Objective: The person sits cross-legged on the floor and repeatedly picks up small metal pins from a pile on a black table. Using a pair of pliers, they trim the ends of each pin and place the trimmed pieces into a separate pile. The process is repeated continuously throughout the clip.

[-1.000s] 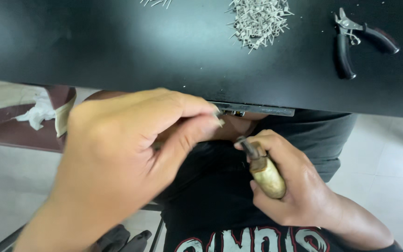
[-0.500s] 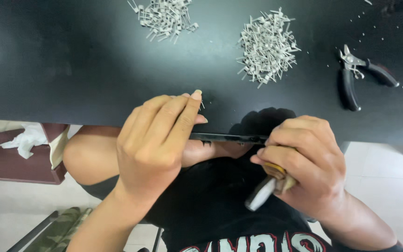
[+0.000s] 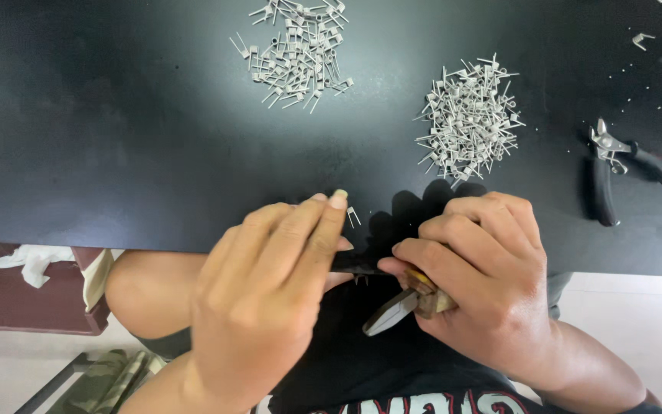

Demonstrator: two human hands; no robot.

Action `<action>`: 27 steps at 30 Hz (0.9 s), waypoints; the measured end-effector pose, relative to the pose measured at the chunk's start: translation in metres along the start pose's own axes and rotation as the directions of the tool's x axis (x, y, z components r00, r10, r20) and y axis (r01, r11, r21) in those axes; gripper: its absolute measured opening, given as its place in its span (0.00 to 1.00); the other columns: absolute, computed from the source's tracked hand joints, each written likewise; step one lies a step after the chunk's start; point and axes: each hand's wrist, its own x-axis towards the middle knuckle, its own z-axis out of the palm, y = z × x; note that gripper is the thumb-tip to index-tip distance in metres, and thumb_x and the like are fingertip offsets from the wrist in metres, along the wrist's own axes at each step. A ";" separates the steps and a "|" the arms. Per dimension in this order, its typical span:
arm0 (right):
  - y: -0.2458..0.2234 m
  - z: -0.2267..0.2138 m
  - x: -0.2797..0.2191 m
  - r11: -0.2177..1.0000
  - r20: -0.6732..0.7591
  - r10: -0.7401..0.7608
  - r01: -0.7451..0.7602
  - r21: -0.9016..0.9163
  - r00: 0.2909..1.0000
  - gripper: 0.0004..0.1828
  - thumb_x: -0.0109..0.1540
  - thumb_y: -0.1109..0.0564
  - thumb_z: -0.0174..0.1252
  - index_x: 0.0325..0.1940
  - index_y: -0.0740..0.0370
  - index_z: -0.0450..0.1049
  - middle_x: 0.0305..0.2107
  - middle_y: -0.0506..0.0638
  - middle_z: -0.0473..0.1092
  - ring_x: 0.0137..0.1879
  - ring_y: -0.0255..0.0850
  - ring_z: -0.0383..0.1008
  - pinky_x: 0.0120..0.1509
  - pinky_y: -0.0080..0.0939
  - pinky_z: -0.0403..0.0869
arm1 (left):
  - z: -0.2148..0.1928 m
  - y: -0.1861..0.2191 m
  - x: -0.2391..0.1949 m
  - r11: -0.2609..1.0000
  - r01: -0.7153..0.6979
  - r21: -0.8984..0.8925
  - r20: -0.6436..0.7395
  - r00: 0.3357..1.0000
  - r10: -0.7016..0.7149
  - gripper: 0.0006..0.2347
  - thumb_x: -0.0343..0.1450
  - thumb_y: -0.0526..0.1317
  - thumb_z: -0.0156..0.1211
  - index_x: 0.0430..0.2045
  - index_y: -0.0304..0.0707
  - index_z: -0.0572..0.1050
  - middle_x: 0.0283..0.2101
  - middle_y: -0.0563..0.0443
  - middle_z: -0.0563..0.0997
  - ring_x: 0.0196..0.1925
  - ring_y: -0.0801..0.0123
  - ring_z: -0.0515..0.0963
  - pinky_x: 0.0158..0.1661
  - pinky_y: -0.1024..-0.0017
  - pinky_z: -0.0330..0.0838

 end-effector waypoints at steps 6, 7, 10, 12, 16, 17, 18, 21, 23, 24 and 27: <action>-0.001 -0.003 0.019 0.999 0.051 -0.034 0.033 0.012 0.998 0.02 0.65 0.61 0.64 0.37 0.58 0.78 0.30 0.46 0.71 0.40 0.46 0.68 0.50 0.48 0.62 | 0.001 -0.042 0.013 0.898 0.208 -0.388 0.027 0.976 -0.214 0.08 0.78 0.29 0.55 0.38 0.30 0.84 0.41 0.47 0.87 0.31 0.67 0.82 0.32 0.74 0.70; -0.001 -0.002 0.023 0.999 0.052 -0.036 0.035 0.009 0.998 0.02 0.65 0.61 0.64 0.37 0.58 0.78 0.30 0.46 0.71 0.40 0.46 0.68 0.50 0.48 0.62 | 0.000 -0.043 0.015 0.897 0.207 -0.390 0.023 0.976 -0.215 0.08 0.78 0.29 0.55 0.38 0.30 0.84 0.41 0.47 0.87 0.31 0.67 0.82 0.32 0.74 0.70; -0.001 0.001 0.034 0.998 0.059 -0.058 0.060 -0.032 0.997 0.05 0.66 0.63 0.64 0.46 0.57 0.81 0.29 0.43 0.71 0.39 0.45 0.68 0.49 0.47 0.62 | 0.001 -0.047 0.017 0.817 0.300 -0.493 0.019 0.942 -0.334 0.19 0.80 0.38 0.40 0.34 0.27 0.83 0.21 0.49 0.74 0.25 0.68 0.75 0.30 0.73 0.65; -0.001 0.002 0.040 0.994 0.092 -0.102 0.104 -0.023 0.991 0.07 0.65 0.66 0.65 0.44 0.58 0.81 0.29 0.45 0.69 0.39 0.47 0.67 0.47 0.47 0.62 | 0.002 -0.049 0.014 0.792 0.352 -0.498 0.068 0.927 -0.369 0.21 0.80 0.45 0.39 0.31 0.32 0.82 0.18 0.55 0.68 0.21 0.73 0.64 0.27 0.74 0.55; -0.001 -0.006 0.053 0.996 0.184 -0.073 0.063 0.064 0.980 0.12 0.60 0.73 0.60 0.38 0.56 0.75 0.30 0.47 0.66 0.40 0.47 0.66 0.47 0.46 0.59 | -0.003 -0.052 0.014 0.769 0.397 -0.501 0.110 0.911 -0.398 0.22 0.79 0.47 0.39 0.31 0.35 0.82 0.18 0.57 0.67 0.21 0.74 0.64 0.27 0.73 0.54; -0.001 -0.011 0.061 0.990 0.175 -0.085 0.064 0.122 0.981 0.08 0.62 0.68 0.62 0.36 0.56 0.74 0.29 0.46 0.66 0.39 0.47 0.64 0.47 0.47 0.58 | -0.004 -0.053 0.013 0.737 0.422 -0.528 0.125 0.897 -0.424 0.21 0.79 0.48 0.40 0.31 0.34 0.82 0.18 0.57 0.68 0.22 0.75 0.66 0.27 0.75 0.55; -0.001 -0.016 0.068 0.981 0.170 -0.093 0.061 0.182 0.981 0.07 0.65 0.63 0.63 0.35 0.56 0.73 0.28 0.46 0.66 0.39 0.47 0.63 0.47 0.47 0.57 | -0.004 -0.052 0.011 0.700 0.451 -0.554 0.146 0.880 -0.451 0.21 0.79 0.48 0.40 0.32 0.34 0.82 0.19 0.57 0.69 0.23 0.76 0.67 0.27 0.77 0.56; 0.012 -0.029 0.086 0.990 0.050 -0.001 -0.006 0.143 0.999 0.07 0.69 0.69 0.70 0.47 0.63 0.80 0.34 0.51 0.71 0.40 0.49 0.66 0.51 0.48 0.61 | -0.004 -0.051 0.011 0.716 0.448 -0.535 0.124 0.880 -0.458 0.19 0.80 0.45 0.42 0.32 0.32 0.82 0.19 0.55 0.67 0.22 0.74 0.64 0.28 0.75 0.54; 0.030 -0.039 0.085 0.998 0.069 0.045 -0.048 0.042 0.997 0.10 0.64 0.71 0.65 0.44 0.60 0.80 0.34 0.50 0.70 0.43 0.49 0.66 0.53 0.49 0.60 | -0.003 -0.051 0.010 0.716 0.443 -0.539 0.115 0.881 -0.459 0.19 0.80 0.45 0.43 0.32 0.33 0.82 0.18 0.55 0.66 0.22 0.74 0.64 0.28 0.75 0.54; 0.038 -0.043 0.085 0.995 0.091 0.095 -0.090 -0.048 0.991 0.14 0.60 0.73 0.60 0.42 0.58 0.80 0.35 0.48 0.69 0.46 0.48 0.67 0.55 0.50 0.60 | -0.003 -0.051 0.008 0.712 0.452 -0.537 0.114 0.875 -0.470 0.18 0.80 0.45 0.44 0.32 0.33 0.81 0.18 0.55 0.65 0.22 0.74 0.63 0.29 0.75 0.55; 0.061 -0.046 0.080 0.987 0.253 0.089 -0.051 -0.154 0.963 0.18 0.53 0.68 0.61 0.43 0.53 0.82 0.33 0.43 0.70 0.42 0.51 0.64 0.49 0.51 0.60 | -0.002 -0.052 0.008 0.733 0.449 -0.511 0.098 0.878 -0.469 0.17 0.80 0.44 0.45 0.30 0.34 0.81 0.17 0.57 0.67 0.22 0.75 0.64 0.27 0.76 0.55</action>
